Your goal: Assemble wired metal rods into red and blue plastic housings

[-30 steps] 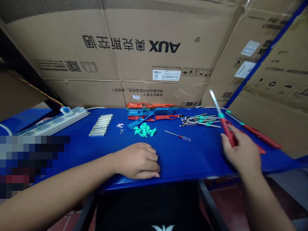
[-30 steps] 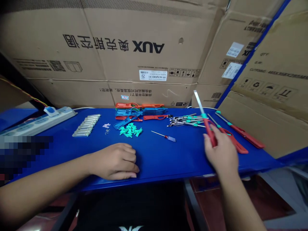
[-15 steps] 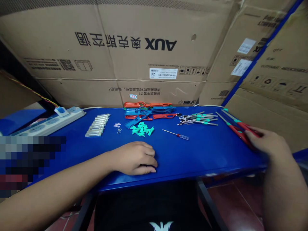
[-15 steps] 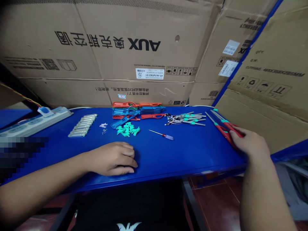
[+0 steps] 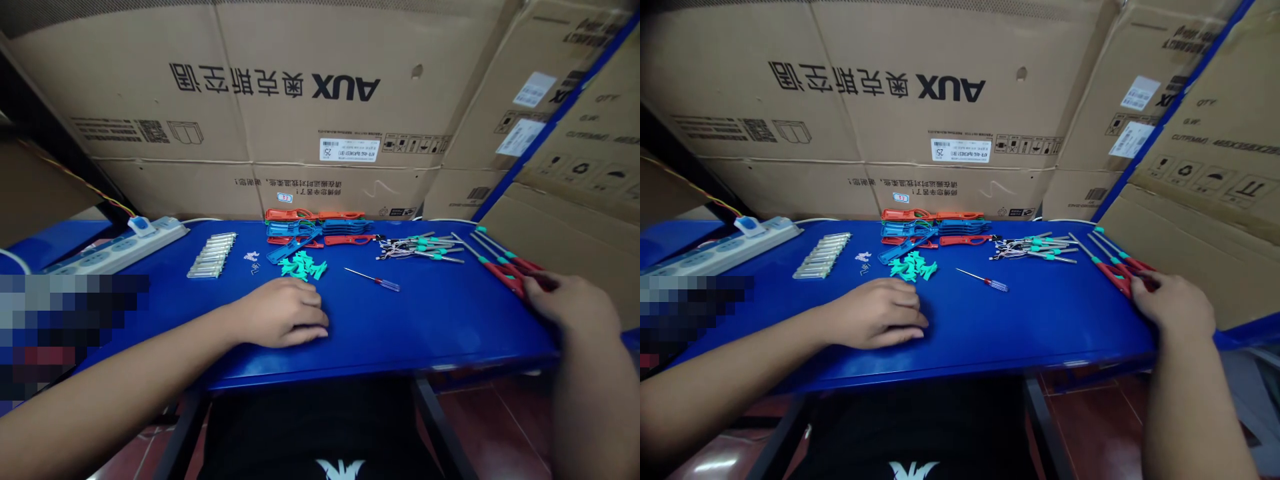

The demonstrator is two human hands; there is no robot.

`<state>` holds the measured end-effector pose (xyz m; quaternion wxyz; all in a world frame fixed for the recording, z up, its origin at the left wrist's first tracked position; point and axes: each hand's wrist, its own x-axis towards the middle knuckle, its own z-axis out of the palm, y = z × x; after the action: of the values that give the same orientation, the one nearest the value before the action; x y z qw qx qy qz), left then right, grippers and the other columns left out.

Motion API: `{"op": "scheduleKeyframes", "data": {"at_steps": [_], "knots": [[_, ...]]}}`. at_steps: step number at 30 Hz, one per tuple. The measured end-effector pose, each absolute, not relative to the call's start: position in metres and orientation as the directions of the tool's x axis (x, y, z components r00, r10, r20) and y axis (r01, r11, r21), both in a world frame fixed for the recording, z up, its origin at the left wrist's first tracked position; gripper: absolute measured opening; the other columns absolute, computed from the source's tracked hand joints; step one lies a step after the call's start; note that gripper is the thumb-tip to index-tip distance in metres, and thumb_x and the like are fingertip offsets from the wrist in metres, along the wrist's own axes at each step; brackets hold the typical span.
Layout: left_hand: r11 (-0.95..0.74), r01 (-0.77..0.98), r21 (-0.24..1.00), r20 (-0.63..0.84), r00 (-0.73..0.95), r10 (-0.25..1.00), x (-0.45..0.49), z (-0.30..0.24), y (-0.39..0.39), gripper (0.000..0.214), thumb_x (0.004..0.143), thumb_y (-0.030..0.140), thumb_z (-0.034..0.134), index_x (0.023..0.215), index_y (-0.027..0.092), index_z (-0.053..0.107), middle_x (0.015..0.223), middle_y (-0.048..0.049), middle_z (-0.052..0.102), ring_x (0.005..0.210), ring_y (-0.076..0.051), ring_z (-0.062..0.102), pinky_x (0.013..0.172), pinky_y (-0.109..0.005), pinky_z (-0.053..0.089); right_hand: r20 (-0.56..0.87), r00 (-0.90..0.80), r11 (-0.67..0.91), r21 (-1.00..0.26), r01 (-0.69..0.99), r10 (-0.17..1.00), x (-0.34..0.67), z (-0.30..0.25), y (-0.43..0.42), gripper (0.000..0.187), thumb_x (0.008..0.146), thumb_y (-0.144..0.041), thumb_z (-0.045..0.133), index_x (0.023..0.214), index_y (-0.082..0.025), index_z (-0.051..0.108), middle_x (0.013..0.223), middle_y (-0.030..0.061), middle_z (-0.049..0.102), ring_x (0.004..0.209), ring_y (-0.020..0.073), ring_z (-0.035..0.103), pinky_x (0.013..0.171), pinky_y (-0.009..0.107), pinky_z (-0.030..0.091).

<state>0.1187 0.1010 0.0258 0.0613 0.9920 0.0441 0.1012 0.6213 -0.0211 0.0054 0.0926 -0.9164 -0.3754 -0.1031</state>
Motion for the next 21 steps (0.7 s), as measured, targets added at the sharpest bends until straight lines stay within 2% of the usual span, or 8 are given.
{"op": "scheduleKeyframes", "data": {"at_steps": [3,5,8,9,10,12,16,21], "knots": [[-0.904,0.389,0.179,0.305,0.851,0.427,0.108,0.033,0.124,0.033,0.101,0.039,0.047,0.102,0.019,0.073,0.091,-0.0075,0.072,0.084,-0.019,0.064,0.079,-0.033,0.049,0.224,0.746,-0.750,-0.084,0.656,0.627,0.592,0.032,-0.013,0.056,0.091,-0.044,0.046,0.125,-0.008,0.072,0.120,0.0348,0.065,0.107,0.0441,0.062,0.069,0.050,0.041],[-0.784,0.597,0.171,0.333,0.714,0.616,0.097,0.036,0.146,0.033,0.098,0.041,0.050,0.096,0.017,0.073,0.092,-0.0089,0.072,0.086,-0.021,0.063,0.079,-0.034,0.047,0.345,0.690,-0.708,-0.094,0.700,0.637,0.569,0.053,0.001,0.057,0.095,-0.042,0.039,0.126,-0.005,0.070,0.124,0.0342,0.064,0.114,0.0435,0.058,0.073,0.050,0.038],[-0.574,0.799,0.178,0.196,0.543,0.817,0.080,0.037,0.178,0.033,0.090,0.047,0.060,0.098,0.018,0.073,0.099,-0.0102,0.073,0.086,-0.023,0.064,0.074,-0.033,0.045,0.556,0.493,-0.509,-0.140,0.849,0.670,0.533,0.082,0.032,0.050,0.097,-0.035,0.041,0.120,-0.002,0.071,0.116,0.0291,0.069,0.112,0.0330,0.061,0.082,0.041,0.040],[-0.521,0.830,0.200,0.120,0.507,0.854,0.076,0.037,0.184,0.036,0.088,0.049,0.061,0.099,0.017,0.073,0.098,-0.0106,0.073,0.086,-0.024,0.065,0.073,-0.033,0.045,0.624,0.380,-0.404,-0.111,0.908,0.683,0.522,0.089,0.044,0.049,0.098,-0.035,0.041,0.119,-0.002,0.071,0.116,0.0272,0.069,0.110,0.0304,0.062,0.085,0.038,0.040],[-0.470,0.853,0.227,0.055,0.471,0.881,0.074,0.036,0.189,0.039,0.087,0.052,0.062,0.100,0.017,0.073,0.099,-0.0110,0.074,0.087,-0.025,0.066,0.072,-0.033,0.045,0.628,0.244,-0.265,-0.062,0.962,0.739,0.512,0.093,0.056,0.050,0.098,-0.036,0.041,0.119,-0.002,0.070,0.116,0.0259,0.069,0.109,0.0286,0.062,0.086,0.036,0.040],[-0.398,0.881,0.257,-0.016,0.415,0.909,0.074,0.034,0.191,0.045,0.086,0.057,0.061,0.102,0.017,0.073,0.101,-0.0110,0.075,0.088,-0.026,0.068,0.072,-0.032,0.046,0.657,0.072,-0.090,-0.007,0.996,0.750,0.495,0.093,0.078,0.051,0.101,-0.037,0.037,0.113,-0.003,0.072,0.114,0.0238,0.071,0.106,0.0275,0.063,0.087,0.034,0.040],[-0.341,0.916,0.210,0.023,0.344,0.939,0.095,0.033,0.189,0.040,0.087,0.056,0.058,0.098,0.022,0.075,0.100,-0.0073,0.076,0.087,-0.024,0.069,0.067,-0.030,0.046,0.700,-0.024,-0.013,0.047,0.999,0.713,0.486,0.068,0.105,0.033,0.090,-0.031,0.050,0.092,-0.012,0.077,0.096,0.0167,0.075,0.089,0.0287,0.064,0.079,0.038,0.042],[-0.339,0.935,0.109,0.021,0.339,0.941,0.128,0.042,0.201,0.044,0.077,0.062,0.065,0.084,0.021,0.076,0.086,-0.0117,0.073,0.086,-0.030,0.067,0.068,-0.035,0.048,0.697,-0.091,0.083,0.045,0.995,0.711,0.497,0.041,0.106,0.029,0.088,-0.032,0.052,0.087,-0.016,0.076,0.087,0.0130,0.076,0.081,0.0289,0.066,0.075,0.040,0.046]]}}
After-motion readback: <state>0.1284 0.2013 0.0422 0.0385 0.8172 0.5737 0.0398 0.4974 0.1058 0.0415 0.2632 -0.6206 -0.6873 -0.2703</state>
